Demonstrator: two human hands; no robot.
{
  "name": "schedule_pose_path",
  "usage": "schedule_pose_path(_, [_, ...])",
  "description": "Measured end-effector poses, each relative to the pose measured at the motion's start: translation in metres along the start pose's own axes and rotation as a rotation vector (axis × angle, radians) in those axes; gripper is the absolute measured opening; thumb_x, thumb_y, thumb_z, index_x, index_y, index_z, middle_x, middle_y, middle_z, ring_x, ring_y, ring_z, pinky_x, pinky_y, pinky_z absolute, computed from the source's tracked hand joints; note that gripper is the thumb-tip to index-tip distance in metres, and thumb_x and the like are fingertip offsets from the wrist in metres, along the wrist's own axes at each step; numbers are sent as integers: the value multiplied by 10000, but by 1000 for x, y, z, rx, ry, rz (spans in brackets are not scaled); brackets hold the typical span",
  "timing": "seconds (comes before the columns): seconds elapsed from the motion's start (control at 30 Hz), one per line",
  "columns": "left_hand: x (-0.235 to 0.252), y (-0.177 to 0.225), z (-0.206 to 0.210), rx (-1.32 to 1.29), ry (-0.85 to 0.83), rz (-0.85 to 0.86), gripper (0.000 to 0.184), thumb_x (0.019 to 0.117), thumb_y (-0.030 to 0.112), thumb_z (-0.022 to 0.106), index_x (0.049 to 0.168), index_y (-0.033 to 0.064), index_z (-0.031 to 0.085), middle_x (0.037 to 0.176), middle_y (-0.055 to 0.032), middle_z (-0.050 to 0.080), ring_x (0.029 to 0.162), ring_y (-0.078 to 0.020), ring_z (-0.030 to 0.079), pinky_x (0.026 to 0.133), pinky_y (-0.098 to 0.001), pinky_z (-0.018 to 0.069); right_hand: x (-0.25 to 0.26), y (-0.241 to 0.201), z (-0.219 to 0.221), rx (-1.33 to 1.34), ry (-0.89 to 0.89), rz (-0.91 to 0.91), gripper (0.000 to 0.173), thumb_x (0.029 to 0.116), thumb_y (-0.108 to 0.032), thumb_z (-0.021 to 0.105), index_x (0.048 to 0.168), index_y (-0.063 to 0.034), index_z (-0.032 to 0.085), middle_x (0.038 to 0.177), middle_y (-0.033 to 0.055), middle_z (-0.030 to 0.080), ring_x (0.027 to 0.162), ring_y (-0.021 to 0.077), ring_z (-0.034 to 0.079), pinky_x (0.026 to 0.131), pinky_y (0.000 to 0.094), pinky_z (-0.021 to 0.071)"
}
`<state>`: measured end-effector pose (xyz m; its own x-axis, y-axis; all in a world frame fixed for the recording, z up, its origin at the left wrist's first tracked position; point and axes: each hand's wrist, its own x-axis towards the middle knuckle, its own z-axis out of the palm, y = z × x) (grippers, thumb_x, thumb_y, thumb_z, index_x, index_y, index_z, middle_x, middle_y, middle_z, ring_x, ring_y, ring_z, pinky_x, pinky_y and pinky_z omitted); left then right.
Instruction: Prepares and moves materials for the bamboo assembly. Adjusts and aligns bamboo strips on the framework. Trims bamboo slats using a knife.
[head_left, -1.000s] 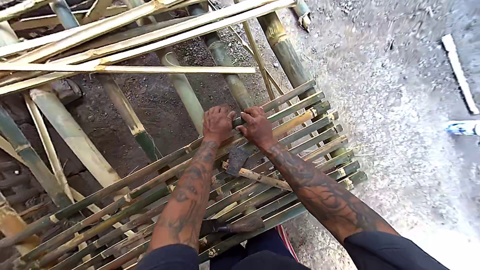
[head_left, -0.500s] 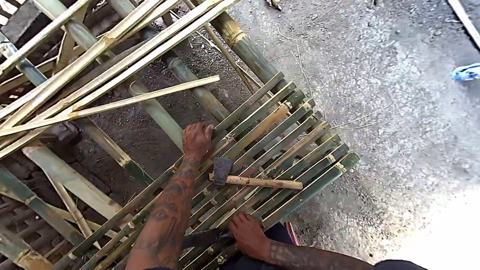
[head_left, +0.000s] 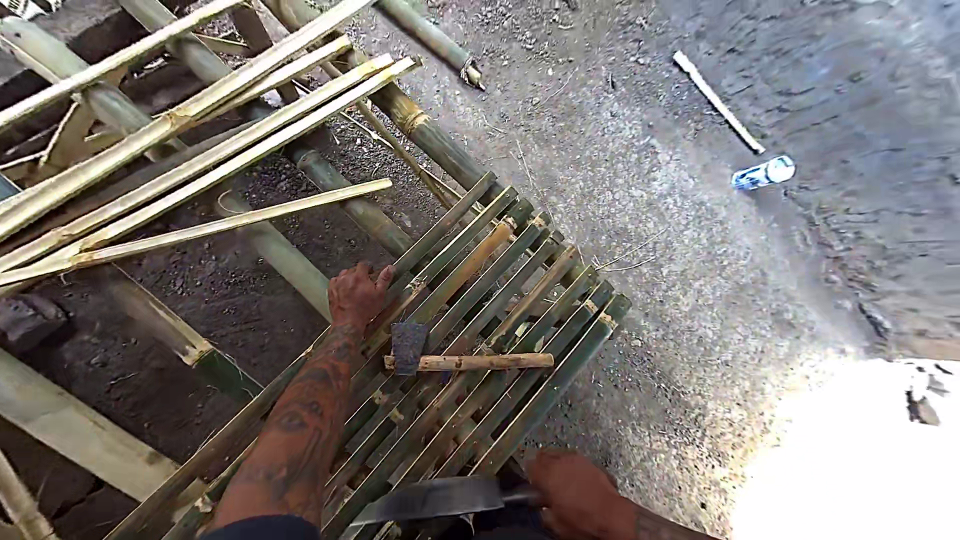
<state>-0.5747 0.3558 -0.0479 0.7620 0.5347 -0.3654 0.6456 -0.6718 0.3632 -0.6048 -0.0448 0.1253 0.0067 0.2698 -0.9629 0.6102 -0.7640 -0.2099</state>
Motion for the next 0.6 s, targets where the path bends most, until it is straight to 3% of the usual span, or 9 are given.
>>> schedule_pose_path(0.13, [-1,4,-5,-8,-7,3,786,993,730,388,1193,34,695,1096,-234,728,1085,-432,688,941,-645,516,-84,85,1,191,94,184,389,860,-326,724,1096,-20,687,1001,228,712,956,435,691,798,663,522])
schedule_pose_path(0.23, [-5,7,-7,7,-27,-13,822,963,778,387,1163,45,699,1006,-242,736,994,-454,712,844,-669,539,-151,100,-21,359,424,148,339,774,-170,742,1033,39,679,850,229,681,786,413,675,699,629,525])
schedule_pose_path(0.3, [-4,8,-8,23,-54,-41,822,949,797,393,1177,65,686,971,-242,731,950,-459,712,804,-672,539,-187,94,-51,438,619,39,450,759,-117,735,1152,77,635,902,237,681,777,389,673,696,603,537])
schedule_pose_path(0.37, [-4,9,-11,37,-97,-78,818,945,798,407,1210,73,679,983,-248,730,962,-464,710,820,-669,537,-208,89,-81,442,674,41,618,842,-182,729,1381,40,525,984,228,707,819,372,705,735,596,565])
schedule_pose_path(0.4, [-4,10,-12,39,-111,-86,816,947,794,408,1211,73,683,987,-249,729,968,-465,707,825,-665,537,-213,87,-93,415,721,79,655,860,-204,717,1433,21,495,961,228,704,787,369,696,706,593,554])
schedule_pose_path(0.5, [-7,12,-15,27,-128,-98,778,958,771,420,1174,76,695,961,-238,729,957,-456,709,817,-656,532,-210,96,-127,308,858,153,717,842,-227,694,1509,-53,498,996,211,731,768,345,700,691,584,552])
schedule_pose_path(0.6, [-5,13,-20,21,-161,-117,763,973,745,431,1214,67,684,998,-245,731,992,-458,707,834,-656,528,-198,120,-175,207,884,102,745,821,-246,706,1522,-105,497,997,186,737,769,341,700,699,592,558])
